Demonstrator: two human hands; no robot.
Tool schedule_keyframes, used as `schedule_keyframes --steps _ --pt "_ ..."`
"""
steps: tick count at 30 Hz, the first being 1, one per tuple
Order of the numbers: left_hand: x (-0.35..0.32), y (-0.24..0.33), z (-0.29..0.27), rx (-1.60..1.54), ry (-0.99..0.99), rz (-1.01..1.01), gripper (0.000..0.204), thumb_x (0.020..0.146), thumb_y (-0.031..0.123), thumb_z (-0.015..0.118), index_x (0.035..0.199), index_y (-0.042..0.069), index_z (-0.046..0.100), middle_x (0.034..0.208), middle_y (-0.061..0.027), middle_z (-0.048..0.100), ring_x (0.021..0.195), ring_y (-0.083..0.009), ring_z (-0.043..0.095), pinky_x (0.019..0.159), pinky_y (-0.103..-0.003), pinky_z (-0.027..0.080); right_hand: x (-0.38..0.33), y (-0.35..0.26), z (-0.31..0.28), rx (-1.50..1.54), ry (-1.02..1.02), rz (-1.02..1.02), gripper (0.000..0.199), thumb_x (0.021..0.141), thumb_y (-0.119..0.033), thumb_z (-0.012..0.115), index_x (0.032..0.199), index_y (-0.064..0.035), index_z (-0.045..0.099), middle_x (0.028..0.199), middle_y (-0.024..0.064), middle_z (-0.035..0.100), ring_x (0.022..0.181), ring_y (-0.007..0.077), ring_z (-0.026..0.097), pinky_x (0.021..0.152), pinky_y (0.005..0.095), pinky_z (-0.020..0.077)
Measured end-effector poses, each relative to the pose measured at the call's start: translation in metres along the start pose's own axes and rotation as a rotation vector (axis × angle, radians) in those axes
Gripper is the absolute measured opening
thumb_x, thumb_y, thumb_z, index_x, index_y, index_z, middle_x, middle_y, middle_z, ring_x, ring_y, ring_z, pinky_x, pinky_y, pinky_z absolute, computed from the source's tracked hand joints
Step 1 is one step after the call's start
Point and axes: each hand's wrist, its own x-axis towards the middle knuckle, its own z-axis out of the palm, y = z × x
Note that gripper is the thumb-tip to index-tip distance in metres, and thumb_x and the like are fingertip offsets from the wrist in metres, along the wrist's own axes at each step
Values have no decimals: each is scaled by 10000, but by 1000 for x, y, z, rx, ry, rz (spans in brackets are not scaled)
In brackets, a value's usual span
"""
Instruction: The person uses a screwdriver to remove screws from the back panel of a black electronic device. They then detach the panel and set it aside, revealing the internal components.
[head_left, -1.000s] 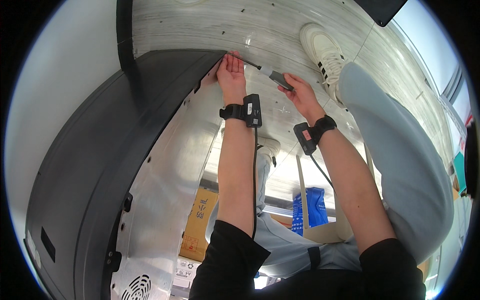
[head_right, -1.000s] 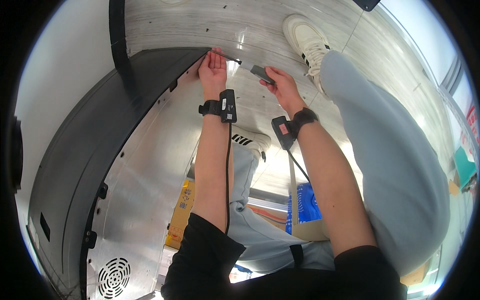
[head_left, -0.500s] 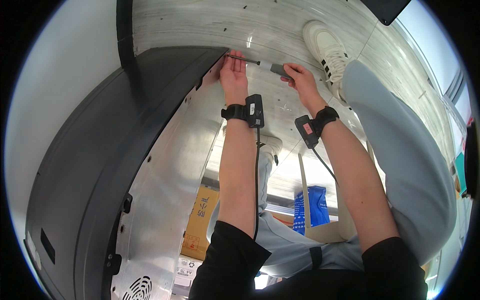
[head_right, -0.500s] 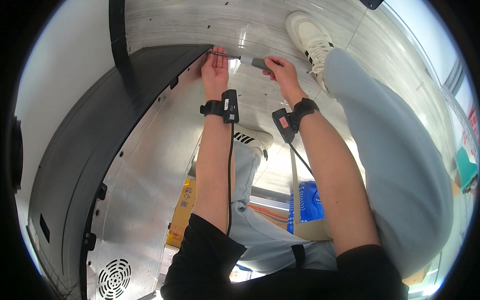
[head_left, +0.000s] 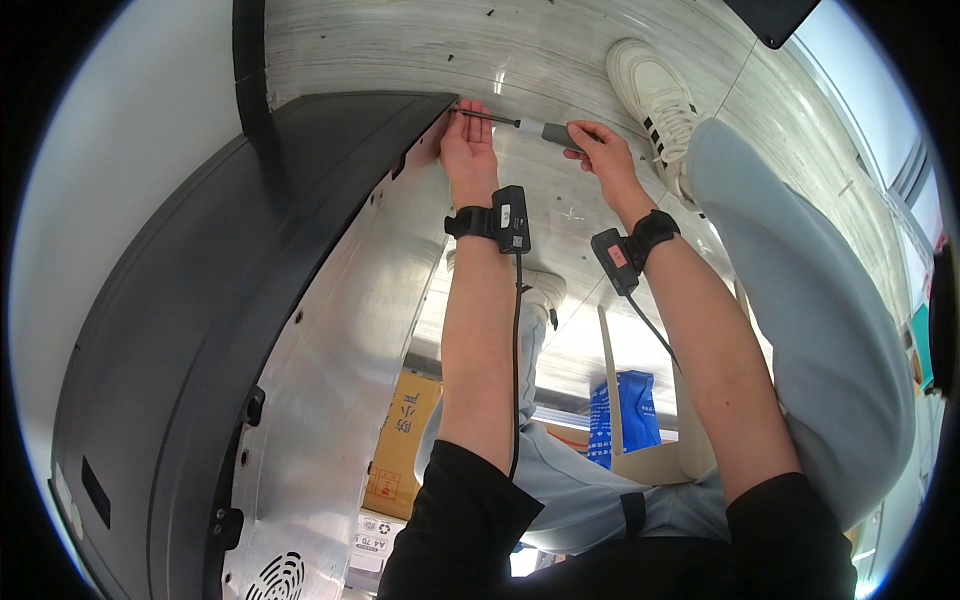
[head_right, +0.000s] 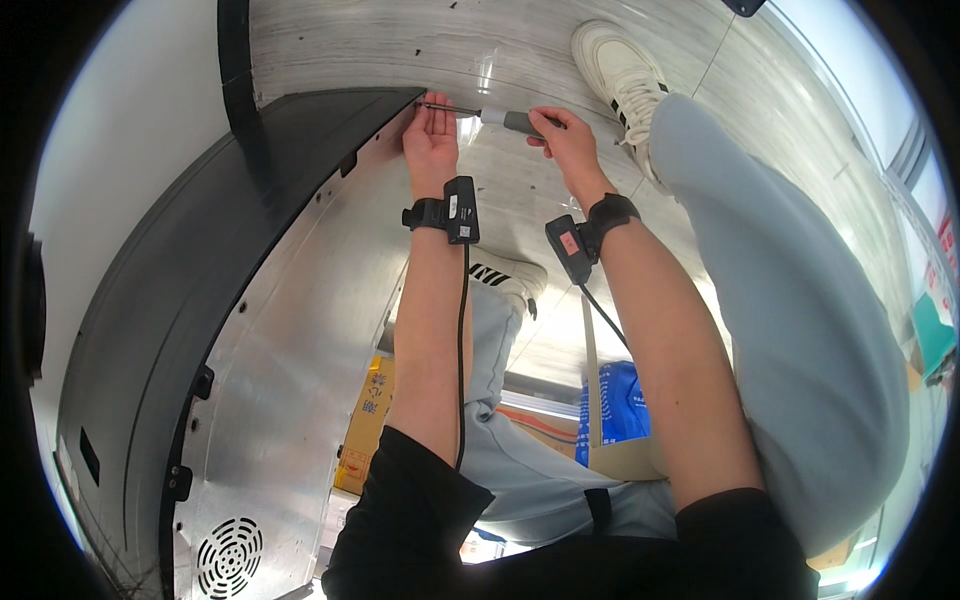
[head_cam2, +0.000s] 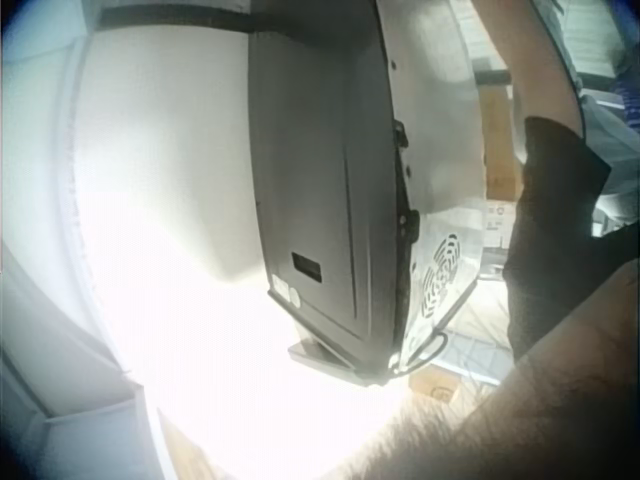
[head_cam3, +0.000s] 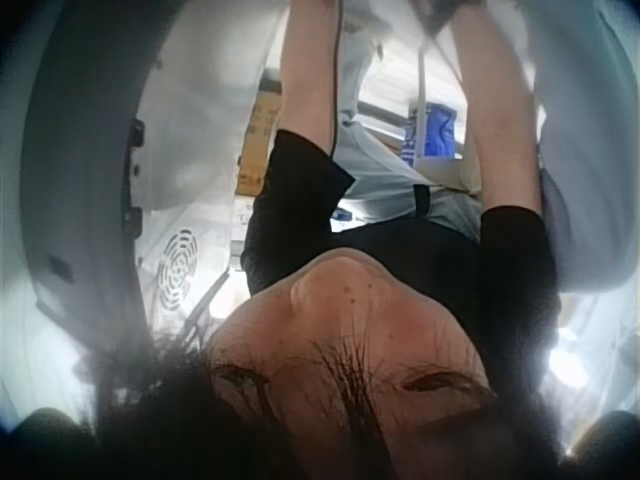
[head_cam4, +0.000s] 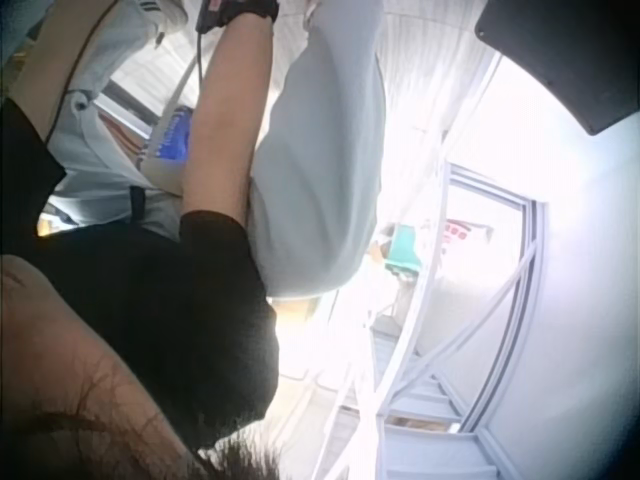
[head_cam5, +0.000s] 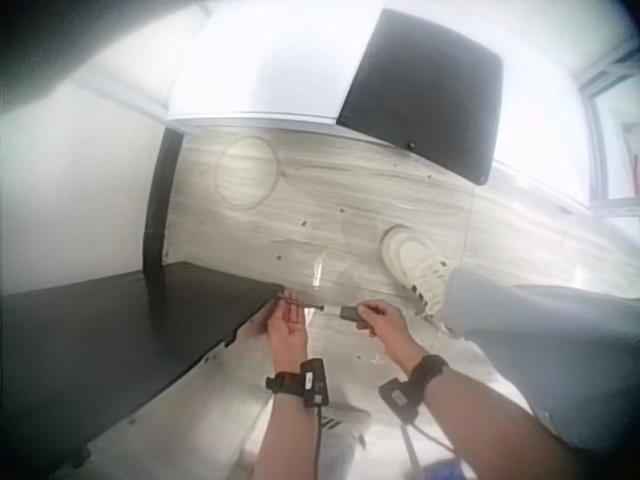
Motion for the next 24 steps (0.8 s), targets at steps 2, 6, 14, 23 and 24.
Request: schedule_keyframes --steps 2,6,14,23,24 --pt "1 0 -1 4 0 3 173 905 58 431 1034 -30 506 1091 -132 553 1031 -261 543 907 -390 468 -1 -2 1 -15 9 -8 254 823 -212 630 1008 -40 603 854 23 595 697 115 623 504 196 365" --pt "-1 -1 2 31 21 9 172 905 64 434 1032 -25 508 1089 -129 555 1028 -257 544 903 -388 469 -2 -2 1 -39 37 -23 273 818 -225 637 1008 -33 604 846 26 596 679 116 624 482 197 358" --pt "3 2 1 15 39 -2 182 906 56 413 1040 -28 502 1083 -126 555 1031 -259 539 910 -393 461 -4 -2 8 -86 64 -127 240 821 -201 631 994 -36 609 842 39 610 670 115 624 494 201 396" --pt "-12 -3 3 185 -80 28 144 892 111 486 957 -12 522 948 -123 579 976 -238 550 882 -371 472 -3 9 5 8 1 -119 218 802 -159 645 986 -50 605 852 26 592 720 103 585 588 210 454" --pt "-14 -4 2 265 -128 21 141 886 121 506 941 -8 524 933 -125 580 962 -233 554 873 -366 476 -1 13 3 26 -17 -150 224 801 -159 648 990 -48 602 868 26 585 732 101 576 606 213 458"
